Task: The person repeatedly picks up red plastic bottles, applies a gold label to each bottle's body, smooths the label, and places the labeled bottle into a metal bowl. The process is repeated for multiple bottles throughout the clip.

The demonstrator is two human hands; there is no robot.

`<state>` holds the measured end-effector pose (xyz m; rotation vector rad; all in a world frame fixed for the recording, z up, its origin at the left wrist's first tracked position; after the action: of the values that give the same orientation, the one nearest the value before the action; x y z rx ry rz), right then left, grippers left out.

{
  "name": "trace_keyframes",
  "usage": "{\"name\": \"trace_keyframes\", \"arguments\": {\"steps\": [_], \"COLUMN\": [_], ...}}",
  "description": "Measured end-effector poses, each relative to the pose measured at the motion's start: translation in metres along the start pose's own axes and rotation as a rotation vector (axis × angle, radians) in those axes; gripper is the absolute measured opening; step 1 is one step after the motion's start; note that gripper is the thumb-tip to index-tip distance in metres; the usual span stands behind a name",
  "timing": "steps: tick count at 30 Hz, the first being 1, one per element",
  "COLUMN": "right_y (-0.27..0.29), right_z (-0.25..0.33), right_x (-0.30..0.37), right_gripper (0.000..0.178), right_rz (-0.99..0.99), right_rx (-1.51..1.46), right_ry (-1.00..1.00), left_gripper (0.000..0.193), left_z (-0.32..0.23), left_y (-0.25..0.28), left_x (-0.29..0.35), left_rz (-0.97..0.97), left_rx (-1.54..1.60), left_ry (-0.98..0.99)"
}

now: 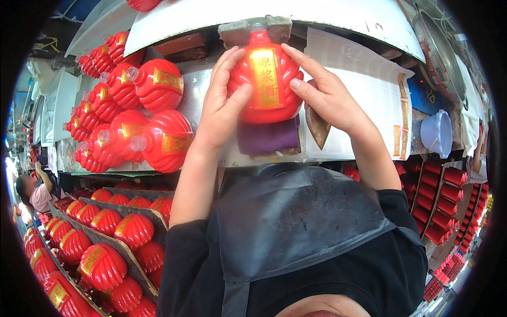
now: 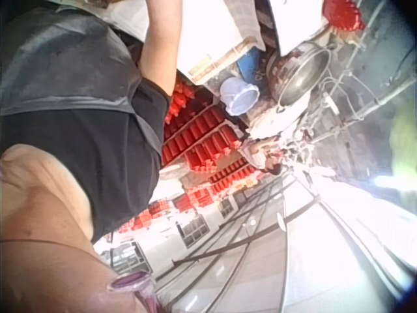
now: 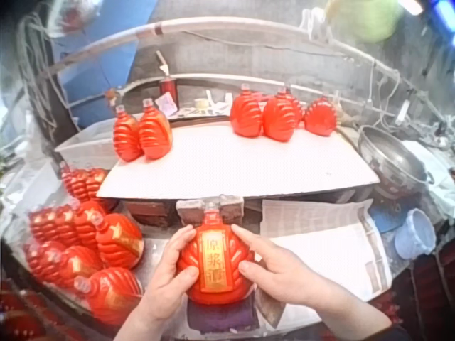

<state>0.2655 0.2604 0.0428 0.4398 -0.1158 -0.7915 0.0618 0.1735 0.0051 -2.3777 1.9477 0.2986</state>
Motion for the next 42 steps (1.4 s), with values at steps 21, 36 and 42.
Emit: {"name": "trace_keyframes", "arguments": {"steps": [21, 36, 42], "right_y": [-0.004, -0.005, -0.004], "right_z": [0.015, 0.029, 0.022], "right_x": [0.001, -0.005, -0.003], "right_gripper": [0.082, 0.056, 0.055], "right_rz": [-0.049, -0.099, -0.098], "right_rx": [0.237, 0.445, 0.446], "right_ry": [0.030, 0.151, 0.145], "left_gripper": [0.081, 0.065, 0.066], "left_z": [-0.013, -0.033, -0.032], "left_y": [-0.011, -0.009, -0.010], "left_x": [0.000, -0.018, -0.019], "left_rz": [-0.074, 0.015, 0.010], "left_rx": [-0.236, -0.670, -0.686], "left_ry": [-0.006, -0.173, -0.162]}}
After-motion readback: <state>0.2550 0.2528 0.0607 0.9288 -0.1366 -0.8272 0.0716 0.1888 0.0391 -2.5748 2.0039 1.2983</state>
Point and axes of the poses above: each hand's wrist, its own x-axis away from the middle knuckle, its own y-axis out of the back of the hand, z = x × y, the point moved 4 cm from there along -x, towards the middle knuckle, and after that the axes turned 5 degrees about y, right-handed, at the moved point
